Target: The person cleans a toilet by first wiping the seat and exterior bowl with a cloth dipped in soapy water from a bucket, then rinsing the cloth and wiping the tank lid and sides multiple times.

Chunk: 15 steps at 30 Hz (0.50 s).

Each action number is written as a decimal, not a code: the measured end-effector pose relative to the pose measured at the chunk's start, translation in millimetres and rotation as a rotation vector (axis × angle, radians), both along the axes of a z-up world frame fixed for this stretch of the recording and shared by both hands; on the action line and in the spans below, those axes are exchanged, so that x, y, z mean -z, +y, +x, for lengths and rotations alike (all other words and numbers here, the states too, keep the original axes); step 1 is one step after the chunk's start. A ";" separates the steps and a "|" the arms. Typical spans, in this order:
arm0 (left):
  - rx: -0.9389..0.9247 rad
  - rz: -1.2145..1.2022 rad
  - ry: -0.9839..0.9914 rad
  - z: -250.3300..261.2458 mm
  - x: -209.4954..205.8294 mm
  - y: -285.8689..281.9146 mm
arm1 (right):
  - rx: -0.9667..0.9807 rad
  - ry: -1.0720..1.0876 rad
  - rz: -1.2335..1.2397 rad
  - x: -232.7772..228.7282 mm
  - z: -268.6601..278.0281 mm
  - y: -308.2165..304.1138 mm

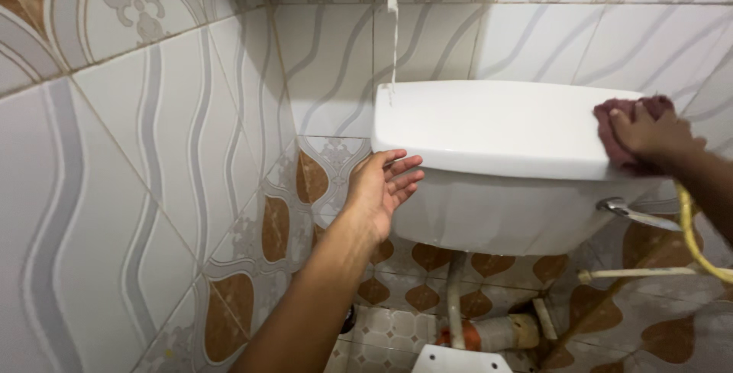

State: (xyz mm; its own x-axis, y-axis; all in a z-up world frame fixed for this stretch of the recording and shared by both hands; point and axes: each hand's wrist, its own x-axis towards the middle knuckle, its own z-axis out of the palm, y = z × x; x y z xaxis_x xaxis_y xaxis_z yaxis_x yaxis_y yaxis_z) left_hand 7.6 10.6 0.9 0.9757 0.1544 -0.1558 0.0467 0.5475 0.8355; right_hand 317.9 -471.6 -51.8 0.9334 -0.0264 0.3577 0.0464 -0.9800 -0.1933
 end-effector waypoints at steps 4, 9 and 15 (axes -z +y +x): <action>-0.012 -0.007 0.009 -1.8 2.7 -13.0 | 0.119 0.006 0.058 -9.2 -77.7 47.7; 0.027 0.001 0.014 -6.0 7.3 -23.3 | 0.126 -0.138 0.102 -3.1 -137.1 103.8; 0.005 -0.027 0.006 -11.2 9.9 -17.6 | -0.102 -0.348 0.250 22.6 -158.1 194.8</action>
